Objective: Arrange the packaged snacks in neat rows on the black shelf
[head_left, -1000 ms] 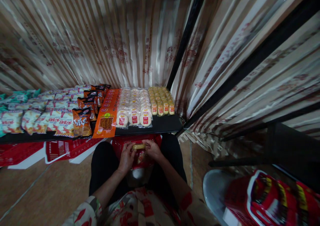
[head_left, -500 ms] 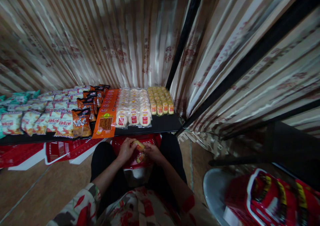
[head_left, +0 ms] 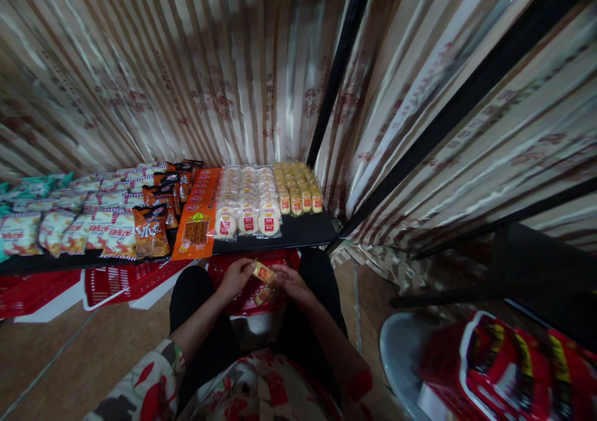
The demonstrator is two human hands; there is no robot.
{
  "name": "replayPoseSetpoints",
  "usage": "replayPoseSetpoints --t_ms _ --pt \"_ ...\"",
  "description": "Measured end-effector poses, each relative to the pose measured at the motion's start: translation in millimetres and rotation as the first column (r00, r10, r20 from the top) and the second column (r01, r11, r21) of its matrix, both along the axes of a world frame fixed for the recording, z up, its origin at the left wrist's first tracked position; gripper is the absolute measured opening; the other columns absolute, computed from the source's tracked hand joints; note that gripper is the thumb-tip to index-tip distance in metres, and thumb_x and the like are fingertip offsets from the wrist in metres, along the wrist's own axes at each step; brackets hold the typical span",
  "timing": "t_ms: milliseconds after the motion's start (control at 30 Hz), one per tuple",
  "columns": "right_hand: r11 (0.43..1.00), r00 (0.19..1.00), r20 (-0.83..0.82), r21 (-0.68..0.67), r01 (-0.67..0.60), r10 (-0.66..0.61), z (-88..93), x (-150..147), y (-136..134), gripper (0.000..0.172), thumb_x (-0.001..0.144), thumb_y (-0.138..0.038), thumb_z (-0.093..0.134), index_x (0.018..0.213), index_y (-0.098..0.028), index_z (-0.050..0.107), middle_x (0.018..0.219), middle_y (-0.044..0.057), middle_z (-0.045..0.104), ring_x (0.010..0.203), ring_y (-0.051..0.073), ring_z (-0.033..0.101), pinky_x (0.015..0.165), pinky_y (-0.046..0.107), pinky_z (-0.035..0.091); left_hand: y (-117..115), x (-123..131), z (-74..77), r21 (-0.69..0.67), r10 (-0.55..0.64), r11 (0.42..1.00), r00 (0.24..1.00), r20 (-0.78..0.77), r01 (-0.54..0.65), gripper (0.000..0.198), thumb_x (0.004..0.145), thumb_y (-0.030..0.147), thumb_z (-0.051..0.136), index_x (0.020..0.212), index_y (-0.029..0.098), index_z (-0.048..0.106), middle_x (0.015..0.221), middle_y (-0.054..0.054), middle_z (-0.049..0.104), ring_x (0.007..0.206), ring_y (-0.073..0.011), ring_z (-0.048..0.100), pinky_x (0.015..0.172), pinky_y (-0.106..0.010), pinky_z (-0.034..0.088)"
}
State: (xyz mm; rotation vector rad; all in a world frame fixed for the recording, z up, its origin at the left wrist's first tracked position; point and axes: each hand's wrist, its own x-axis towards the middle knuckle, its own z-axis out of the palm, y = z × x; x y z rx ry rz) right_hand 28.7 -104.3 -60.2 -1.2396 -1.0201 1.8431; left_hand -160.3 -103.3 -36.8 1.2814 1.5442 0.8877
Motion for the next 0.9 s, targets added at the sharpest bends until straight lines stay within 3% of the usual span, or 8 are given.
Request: replayPoseSetpoints --t_ms 233,433,567,900 --pt "0.998 0.996 0.076 0.033 0.046 -0.048 7.3 18 16 0.051 0.054 -0.041 0.076 0.096 -0.017 0.061 0.077 0.002 0.065 0.067 0.013 0.060 0.063 0.027 0.046 -5 6 1.5 -0.060 -0.036 0.997 0.993 0.115 0.044 0.035 0.069 0.028 0.057 0.100 0.014 0.064 0.068 0.000 0.063 0.062 -0.0126 0.056 0.059 -0.023 0.044" --pt "0.991 0.987 0.147 0.126 0.044 -0.063 23.4 28 30 0.045 0.058 -0.038 0.075 0.096 -0.018 0.063 0.080 0.001 0.066 0.076 0.015 0.062 0.074 0.030 0.048 -13 22 -0.7 -0.101 -0.139 0.979 0.941 0.307 0.177 0.035 0.064 0.023 0.060 0.097 0.016 0.066 0.070 -0.001 0.065 0.058 -0.0126 0.056 0.057 -0.024 0.043" --pt "0.980 0.982 0.188 0.197 -0.003 -0.034 32.9 32 40 0.042 0.060 -0.035 0.073 0.097 -0.018 0.062 0.080 0.000 0.066 0.078 0.015 0.062 0.076 0.030 0.048 -13 33 -3.6 -0.147 -0.146 0.963 0.894 0.423 0.227 0.036 0.064 0.024 0.061 0.099 0.016 0.064 0.069 -0.001 0.065 0.052 -0.0112 0.054 0.054 -0.023 0.040" --pt "0.911 0.941 0.333 0.367 -0.190 0.061 46.6 35 63 0.035 0.069 -0.027 0.062 0.102 -0.017 0.059 0.077 -0.001 0.067 0.061 0.009 0.056 0.063 0.023 0.045 -8 69 8.7 -0.175 -0.090 0.967 0.890 0.446 0.186 0.028 0.065 0.032 0.065 0.087 0.016 0.061 0.072 0.000 0.063 0.062 -0.0132 0.056 0.060 -0.024 0.041"
